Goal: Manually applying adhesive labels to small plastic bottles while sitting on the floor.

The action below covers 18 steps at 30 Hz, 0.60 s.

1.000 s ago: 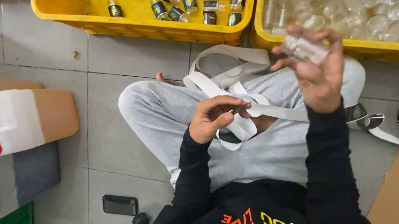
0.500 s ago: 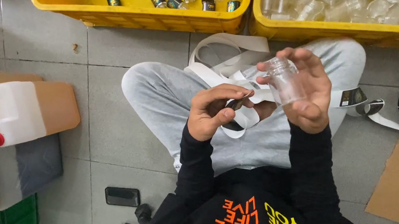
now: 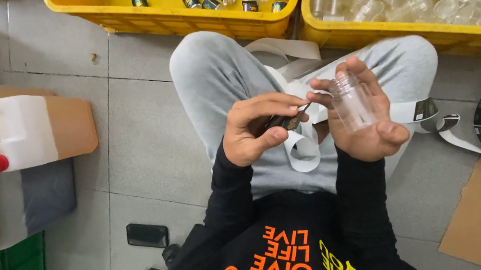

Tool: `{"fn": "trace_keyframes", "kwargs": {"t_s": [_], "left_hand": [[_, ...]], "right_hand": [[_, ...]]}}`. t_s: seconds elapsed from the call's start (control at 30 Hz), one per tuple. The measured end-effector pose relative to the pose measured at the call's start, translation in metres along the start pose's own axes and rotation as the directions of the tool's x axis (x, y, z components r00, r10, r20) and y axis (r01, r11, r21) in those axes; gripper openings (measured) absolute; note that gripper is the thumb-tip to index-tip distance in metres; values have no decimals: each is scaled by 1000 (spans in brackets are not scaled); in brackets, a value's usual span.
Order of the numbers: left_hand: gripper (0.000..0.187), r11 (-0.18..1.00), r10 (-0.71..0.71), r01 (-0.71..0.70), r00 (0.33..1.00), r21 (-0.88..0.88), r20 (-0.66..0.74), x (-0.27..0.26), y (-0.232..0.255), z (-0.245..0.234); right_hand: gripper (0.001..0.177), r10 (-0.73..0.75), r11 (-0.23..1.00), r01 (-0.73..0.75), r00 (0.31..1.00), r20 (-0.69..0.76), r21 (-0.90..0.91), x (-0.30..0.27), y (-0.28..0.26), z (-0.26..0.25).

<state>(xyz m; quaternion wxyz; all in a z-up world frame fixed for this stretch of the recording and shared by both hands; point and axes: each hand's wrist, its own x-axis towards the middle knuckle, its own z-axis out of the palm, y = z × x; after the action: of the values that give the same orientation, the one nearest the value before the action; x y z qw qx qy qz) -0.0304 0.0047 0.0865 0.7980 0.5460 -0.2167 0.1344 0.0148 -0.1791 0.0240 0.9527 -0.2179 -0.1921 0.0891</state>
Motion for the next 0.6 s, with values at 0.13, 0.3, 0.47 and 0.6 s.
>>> {"fn": "trace_keyframes", "kwargs": {"t_s": [0.13,0.3,0.47,0.6], "left_hand": [[29,1000,13,-13,1000,14,1,-5,4,-3],[30,998,22,-20,999,67,-36,-5,15,-6],[28,984,114,-102,991,143,-76,-8,15,-12],[28,974,175,-167,984,153,-41,3,21,-10]], "right_hand": [[91,8,1000,-8,1000,9,26,-2,8,16],[91,52,997,-52,999,4,50,-1,24,17],[105,47,998,-48,998,31,45,5,36,9],[105,0,1000,1,998,66,-17,6,40,14]]}}
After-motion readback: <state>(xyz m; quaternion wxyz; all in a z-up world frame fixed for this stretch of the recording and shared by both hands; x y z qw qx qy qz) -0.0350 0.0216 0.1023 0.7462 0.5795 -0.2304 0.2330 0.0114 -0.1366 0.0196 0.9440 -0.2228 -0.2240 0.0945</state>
